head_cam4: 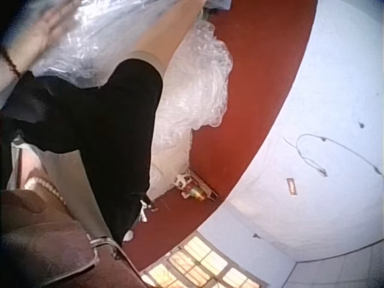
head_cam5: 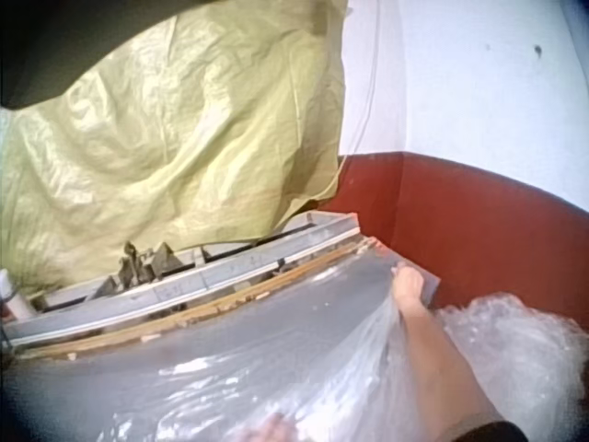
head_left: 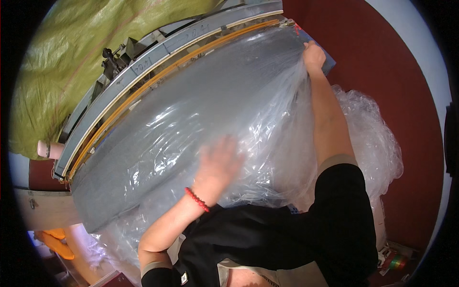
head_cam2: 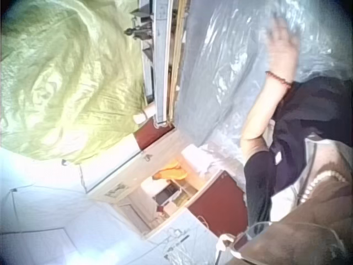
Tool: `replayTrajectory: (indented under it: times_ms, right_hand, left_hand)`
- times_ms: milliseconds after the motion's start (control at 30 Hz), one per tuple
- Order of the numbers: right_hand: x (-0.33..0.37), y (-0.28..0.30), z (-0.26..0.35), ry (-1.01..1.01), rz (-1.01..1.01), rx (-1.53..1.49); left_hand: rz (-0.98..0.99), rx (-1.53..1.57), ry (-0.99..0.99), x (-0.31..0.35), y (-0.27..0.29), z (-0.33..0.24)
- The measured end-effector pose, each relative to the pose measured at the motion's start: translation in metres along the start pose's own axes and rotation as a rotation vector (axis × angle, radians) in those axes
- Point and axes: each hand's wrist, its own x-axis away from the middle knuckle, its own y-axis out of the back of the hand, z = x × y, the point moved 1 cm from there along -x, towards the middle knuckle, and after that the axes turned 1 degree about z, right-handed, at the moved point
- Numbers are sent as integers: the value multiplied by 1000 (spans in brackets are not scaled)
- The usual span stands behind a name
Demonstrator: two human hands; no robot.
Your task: The recorder is seen sealing large plastic bags using a heat sealing machine.
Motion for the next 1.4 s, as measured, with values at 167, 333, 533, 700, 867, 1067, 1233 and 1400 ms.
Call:
replayTrajectory:
  times_ms: [167,333,533,700,867,1067,1233,1400]
  right_hand:
    - [-1,-3,-1,16,16,2]
    - [-2,-3,-1,-6,17,-3]
    - [0,2,2,-5,17,4]
    - [2,3,0,17,15,-12]
    - [-1,5,0,24,43,-16]
    - [3,5,2,58,35,-19]
    - [4,5,3,66,42,-6]
    - [2,2,6,64,69,14]
  left_hand:
    - [-316,-403,418,31,33,58]
    - [-483,653,191,47,26,23]
    - [-261,498,219,5,-57,0]
    - [324,817,209,16,-27,17]
    - [-57,1300,-366,43,47,24]
    - [-130,2228,-366,69,60,-12]
    - [-1052,1838,-416,120,111,21]
    - [-776,960,123,118,75,34]
